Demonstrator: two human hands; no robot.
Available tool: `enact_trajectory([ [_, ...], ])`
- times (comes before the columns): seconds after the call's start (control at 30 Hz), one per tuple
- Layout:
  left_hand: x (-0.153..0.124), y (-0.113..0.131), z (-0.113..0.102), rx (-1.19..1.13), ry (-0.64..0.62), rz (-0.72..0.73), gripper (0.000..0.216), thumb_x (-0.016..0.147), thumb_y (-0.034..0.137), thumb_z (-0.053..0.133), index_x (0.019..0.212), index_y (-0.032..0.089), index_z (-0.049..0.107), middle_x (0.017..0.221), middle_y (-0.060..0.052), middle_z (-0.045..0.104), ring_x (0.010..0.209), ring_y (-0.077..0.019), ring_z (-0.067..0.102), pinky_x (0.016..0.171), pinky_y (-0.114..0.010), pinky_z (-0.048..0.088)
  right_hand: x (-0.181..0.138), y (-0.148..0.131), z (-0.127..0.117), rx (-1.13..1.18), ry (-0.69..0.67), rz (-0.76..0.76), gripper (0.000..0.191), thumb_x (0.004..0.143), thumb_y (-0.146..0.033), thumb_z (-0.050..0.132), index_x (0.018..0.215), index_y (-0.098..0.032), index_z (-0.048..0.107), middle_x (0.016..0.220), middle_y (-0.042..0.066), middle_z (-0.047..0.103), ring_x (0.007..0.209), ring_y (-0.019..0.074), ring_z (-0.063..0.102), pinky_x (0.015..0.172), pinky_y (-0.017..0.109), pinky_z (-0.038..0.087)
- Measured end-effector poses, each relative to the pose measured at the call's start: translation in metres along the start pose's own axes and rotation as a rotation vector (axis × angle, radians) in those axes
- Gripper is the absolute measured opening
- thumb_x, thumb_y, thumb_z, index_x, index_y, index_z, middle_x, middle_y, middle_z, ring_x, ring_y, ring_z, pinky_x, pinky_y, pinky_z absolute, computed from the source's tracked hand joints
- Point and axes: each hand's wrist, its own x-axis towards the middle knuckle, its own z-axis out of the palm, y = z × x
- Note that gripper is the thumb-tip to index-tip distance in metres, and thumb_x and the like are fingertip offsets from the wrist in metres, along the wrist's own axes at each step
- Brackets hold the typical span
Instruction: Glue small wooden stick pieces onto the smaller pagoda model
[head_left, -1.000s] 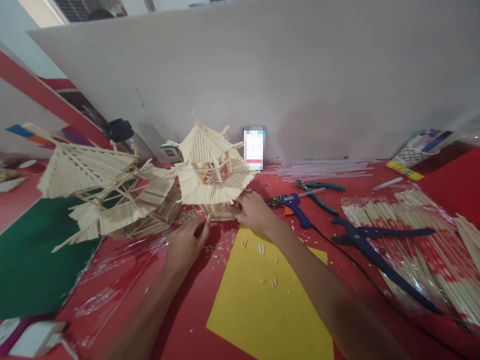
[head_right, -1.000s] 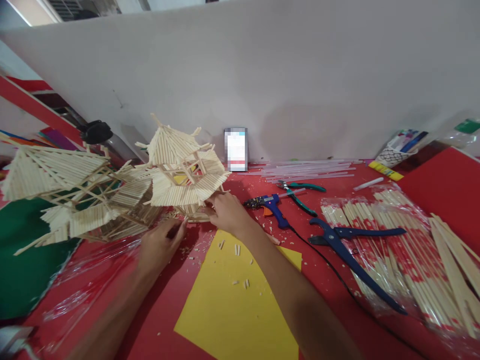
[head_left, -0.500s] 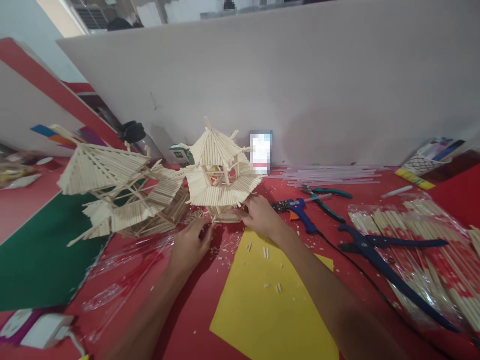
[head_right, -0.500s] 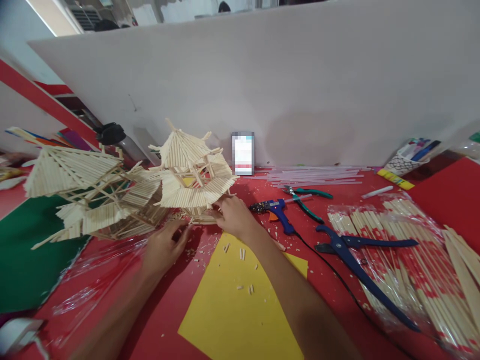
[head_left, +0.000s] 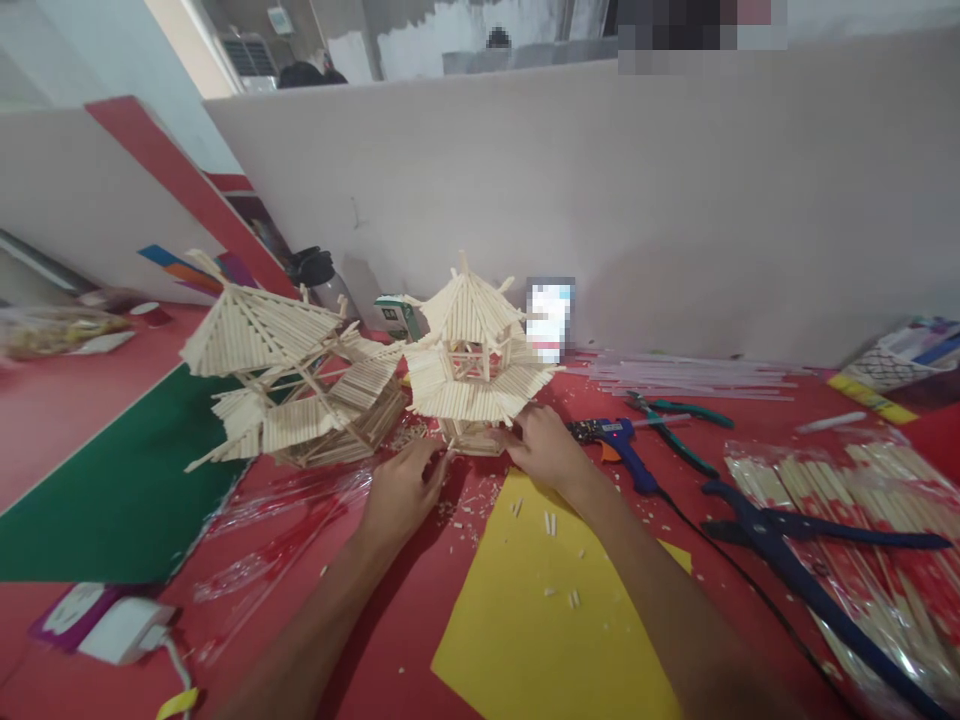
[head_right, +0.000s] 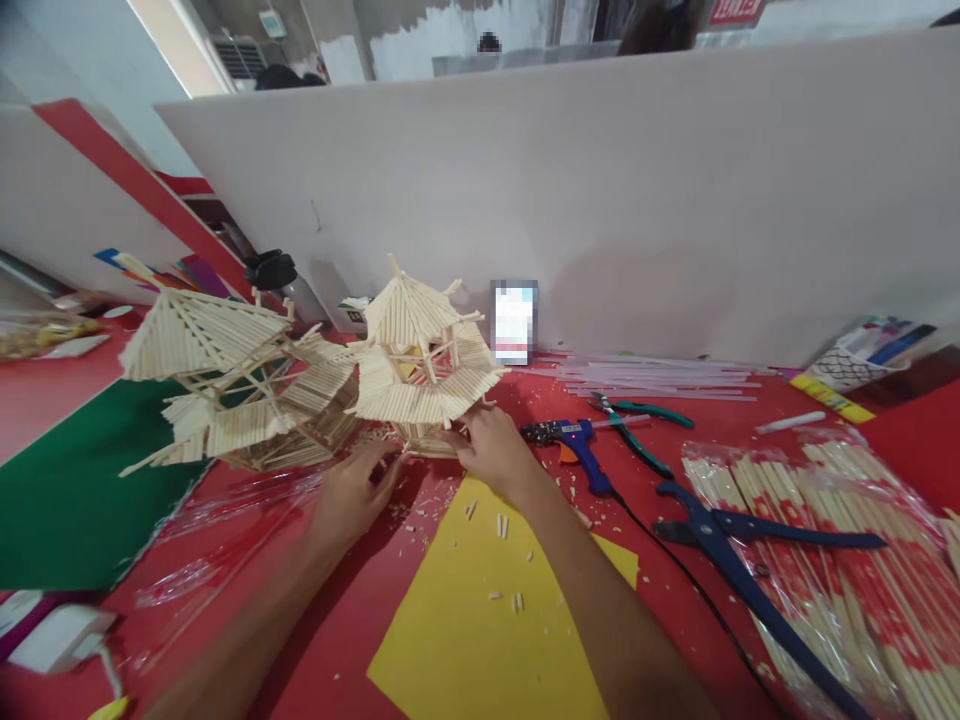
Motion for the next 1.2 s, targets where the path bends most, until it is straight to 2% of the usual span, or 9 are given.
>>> enact_trajectory([
  [0.3, 0.000, 0.003, -0.005, -0.027, 0.025, -0.003, 0.019, 0.097, 0.033, 0.049, 0.110, 0.023, 0.059, 0.103, -0.005, 0.069, 0.086, -0.0162, 0.067, 0.074, -0.027, 0.052, -0.001, 0.000, 0.001, 0.023, 0.005, 0.020, 0.025, 0.093, -0.032, 0.057, 0.110, -0.017, 0.066, 0.108, 0.011, 0.072, 0.100, 0.0256, 0.066, 0.087, 0.033, 0.044],
  [0.5, 0.002, 0.003, -0.003, -0.032, 0.042, 0.016, 0.018, 0.098, 0.033, 0.047, 0.107, 0.024, 0.061, 0.105, -0.004, 0.070, 0.096, -0.0168, 0.067, 0.081, -0.026, 0.052, 0.000, 0.000, 0.001, 0.020, -0.005, 0.015, 0.026, 0.094, -0.034, 0.056, 0.112, -0.018, 0.066, 0.111, 0.011, 0.072, 0.103, 0.0264, 0.065, 0.089, 0.034, 0.044],
  [0.63, 0.003, 0.003, -0.003, -0.021, 0.037, 0.029, 0.020, 0.099, 0.032, 0.045, 0.105, 0.025, 0.062, 0.104, -0.004, 0.069, 0.094, -0.0167, 0.067, 0.080, -0.026, 0.052, 0.000, -0.002, -0.002, -0.017, -0.037, 0.030, 0.027, 0.094, -0.035, 0.056, 0.112, -0.018, 0.066, 0.112, 0.012, 0.071, 0.101, 0.0250, 0.066, 0.086, 0.033, 0.045],
  [0.73, 0.003, 0.004, -0.004, -0.022, 0.046, 0.026, 0.019, 0.099, 0.033, 0.046, 0.105, 0.024, 0.061, 0.101, -0.004, 0.069, 0.089, -0.0157, 0.067, 0.079, -0.026, 0.052, -0.003, -0.005, -0.018, -0.029, -0.105, 0.059, 0.022, 0.093, -0.033, 0.059, 0.107, -0.019, 0.069, 0.105, 0.010, 0.073, 0.094, 0.0235, 0.068, 0.080, 0.031, 0.046],
  [0.87, 0.003, 0.004, -0.004, -0.028, 0.057, 0.019, 0.017, 0.097, 0.034, 0.050, 0.105, 0.023, 0.061, 0.101, -0.004, 0.069, 0.084, -0.0151, 0.066, 0.075, -0.025, 0.052, -0.013, -0.007, -0.064, -0.012, -0.127, 0.043, 0.016, 0.090, -0.030, 0.060, 0.101, -0.024, 0.071, 0.104, 0.005, 0.074, 0.096, 0.0209, 0.067, 0.081, 0.030, 0.045],
  [0.97, 0.001, 0.001, -0.004, -0.036, 0.048, 0.020, 0.017, 0.097, 0.034, 0.050, 0.104, 0.023, 0.061, 0.102, -0.004, 0.069, 0.084, -0.0151, 0.066, 0.074, -0.025, 0.052, -0.026, 0.004, -0.101, -0.142, -0.105, 0.224, 0.024, 0.092, -0.041, 0.055, 0.085, -0.023, 0.069, 0.086, 0.005, 0.073, 0.074, 0.0188, 0.065, 0.065, 0.029, 0.040],
  [1.03, 0.000, 0.000, -0.004, -0.033, 0.042, 0.015, 0.017, 0.097, 0.034, 0.050, 0.102, 0.023, 0.061, 0.101, -0.004, 0.069, 0.084, -0.0147, 0.067, 0.074, -0.025, 0.052, -0.039, 0.021, -0.116, -0.295, -0.186, 0.364, 0.035, 0.092, -0.047, 0.052, 0.071, -0.021, 0.065, 0.073, 0.006, 0.069, 0.062, 0.0184, 0.060, 0.057, 0.030, 0.035],
  [1.13, -0.001, 0.000, -0.004, -0.030, 0.044, 0.006, 0.017, 0.098, 0.035, 0.049, 0.101, 0.023, 0.061, 0.099, -0.003, 0.070, 0.081, -0.0140, 0.067, 0.072, -0.024, 0.051, -0.060, 0.056, -0.121, -0.453, -0.368, 0.608, 0.044, 0.088, -0.055, 0.054, 0.060, -0.020, 0.058, 0.067, 0.009, 0.066, 0.058, 0.0208, 0.057, 0.052, 0.031, 0.029],
  [1.2, -0.002, 0.000, -0.003, -0.031, 0.058, 0.006, 0.018, 0.097, 0.035, 0.049, 0.103, 0.023, 0.061, 0.101, -0.004, 0.070, 0.080, -0.0138, 0.067, 0.070, -0.023, 0.051, -0.071, 0.076, -0.117, -0.434, -0.446, 0.706, 0.046, 0.082, -0.061, 0.058, 0.059, -0.020, 0.056, 0.068, 0.009, 0.066, 0.060, 0.0222, 0.059, 0.052, 0.030, 0.030],
])
